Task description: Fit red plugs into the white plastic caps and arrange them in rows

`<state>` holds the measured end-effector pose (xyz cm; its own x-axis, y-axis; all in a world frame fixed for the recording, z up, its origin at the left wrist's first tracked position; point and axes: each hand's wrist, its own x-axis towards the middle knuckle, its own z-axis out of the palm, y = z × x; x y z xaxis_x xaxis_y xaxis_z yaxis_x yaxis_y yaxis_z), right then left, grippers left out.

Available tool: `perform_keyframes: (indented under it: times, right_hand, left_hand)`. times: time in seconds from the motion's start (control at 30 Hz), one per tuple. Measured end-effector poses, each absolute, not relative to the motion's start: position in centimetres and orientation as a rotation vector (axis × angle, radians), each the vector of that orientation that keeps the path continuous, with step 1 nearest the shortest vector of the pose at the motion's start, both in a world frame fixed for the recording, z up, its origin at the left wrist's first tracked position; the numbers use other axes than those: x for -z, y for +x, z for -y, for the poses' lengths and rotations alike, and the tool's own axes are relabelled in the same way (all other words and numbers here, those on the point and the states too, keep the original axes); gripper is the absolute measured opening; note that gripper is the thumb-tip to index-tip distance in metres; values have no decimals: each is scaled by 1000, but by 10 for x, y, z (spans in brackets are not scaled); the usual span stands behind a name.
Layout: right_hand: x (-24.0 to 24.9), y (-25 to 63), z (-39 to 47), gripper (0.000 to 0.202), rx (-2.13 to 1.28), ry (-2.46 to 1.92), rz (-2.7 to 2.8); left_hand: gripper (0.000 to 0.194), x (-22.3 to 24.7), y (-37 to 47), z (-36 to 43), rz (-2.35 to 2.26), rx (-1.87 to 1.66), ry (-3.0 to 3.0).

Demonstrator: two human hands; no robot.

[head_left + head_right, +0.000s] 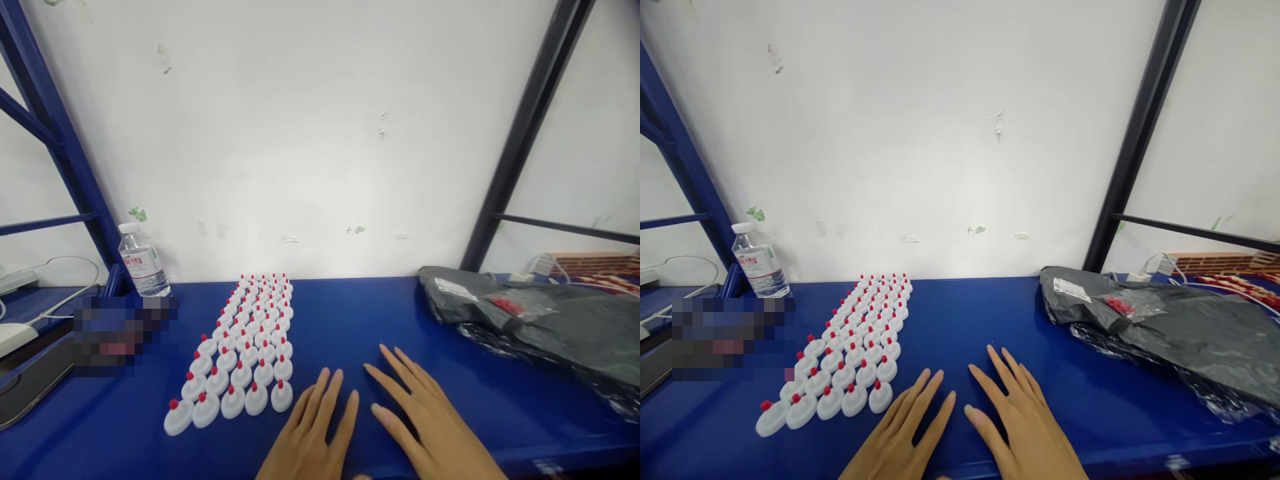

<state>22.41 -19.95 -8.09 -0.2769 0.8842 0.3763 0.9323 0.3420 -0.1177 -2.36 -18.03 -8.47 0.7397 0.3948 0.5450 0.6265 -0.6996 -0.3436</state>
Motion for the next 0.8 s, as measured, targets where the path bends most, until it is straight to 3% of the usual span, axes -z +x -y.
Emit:
perform_keyframes:
  times: [0.2,0.8]
  right_hand:
    - [80,221,199,53,144,-1600,2271]
    - [85,223,197,52,181,-1587,2245]
  left_hand:
    - [59,86,-16,177,754,539,-2378]
    - [59,84,-15,180,753,538,-2340]
